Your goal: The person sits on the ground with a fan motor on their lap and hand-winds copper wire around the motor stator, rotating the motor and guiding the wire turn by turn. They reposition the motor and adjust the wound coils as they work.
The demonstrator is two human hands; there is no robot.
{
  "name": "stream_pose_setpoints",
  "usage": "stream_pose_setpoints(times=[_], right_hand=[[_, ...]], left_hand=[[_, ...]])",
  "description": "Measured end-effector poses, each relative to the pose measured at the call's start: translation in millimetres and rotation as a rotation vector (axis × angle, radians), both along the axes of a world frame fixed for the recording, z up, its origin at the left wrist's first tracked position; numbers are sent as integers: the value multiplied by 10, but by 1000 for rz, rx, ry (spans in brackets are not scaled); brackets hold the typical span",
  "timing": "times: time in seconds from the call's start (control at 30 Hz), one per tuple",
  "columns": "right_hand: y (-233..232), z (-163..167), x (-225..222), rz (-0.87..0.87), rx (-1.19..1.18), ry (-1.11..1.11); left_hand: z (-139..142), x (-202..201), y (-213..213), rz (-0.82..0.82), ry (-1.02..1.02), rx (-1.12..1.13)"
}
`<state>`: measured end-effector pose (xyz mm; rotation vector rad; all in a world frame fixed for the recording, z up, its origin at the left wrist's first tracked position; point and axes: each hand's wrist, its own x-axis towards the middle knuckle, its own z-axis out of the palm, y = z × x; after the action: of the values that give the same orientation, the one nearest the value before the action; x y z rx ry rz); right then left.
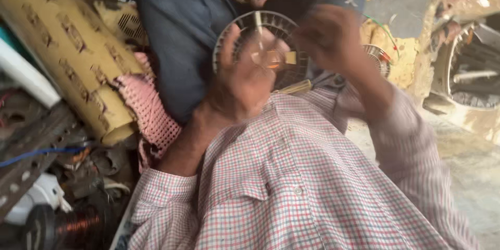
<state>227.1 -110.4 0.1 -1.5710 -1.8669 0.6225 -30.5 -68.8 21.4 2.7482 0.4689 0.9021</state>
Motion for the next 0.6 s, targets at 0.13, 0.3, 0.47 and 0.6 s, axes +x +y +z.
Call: stream_pose_setpoints(times=[0.13,0.3,0.47,0.6], right_hand=[[383,-331,-32,-83,66,265],[160,276,-382,69,51,-567],[-249,753,-380,366,60,-59],[-14,236,7,118,109,-176]], left_hand=[[-178,140,268,-29,-482,-942],[59,315,926,-160,-70,-598],[242,124,518,-45,-167,-1109],[51,8,75,15,6,151]])
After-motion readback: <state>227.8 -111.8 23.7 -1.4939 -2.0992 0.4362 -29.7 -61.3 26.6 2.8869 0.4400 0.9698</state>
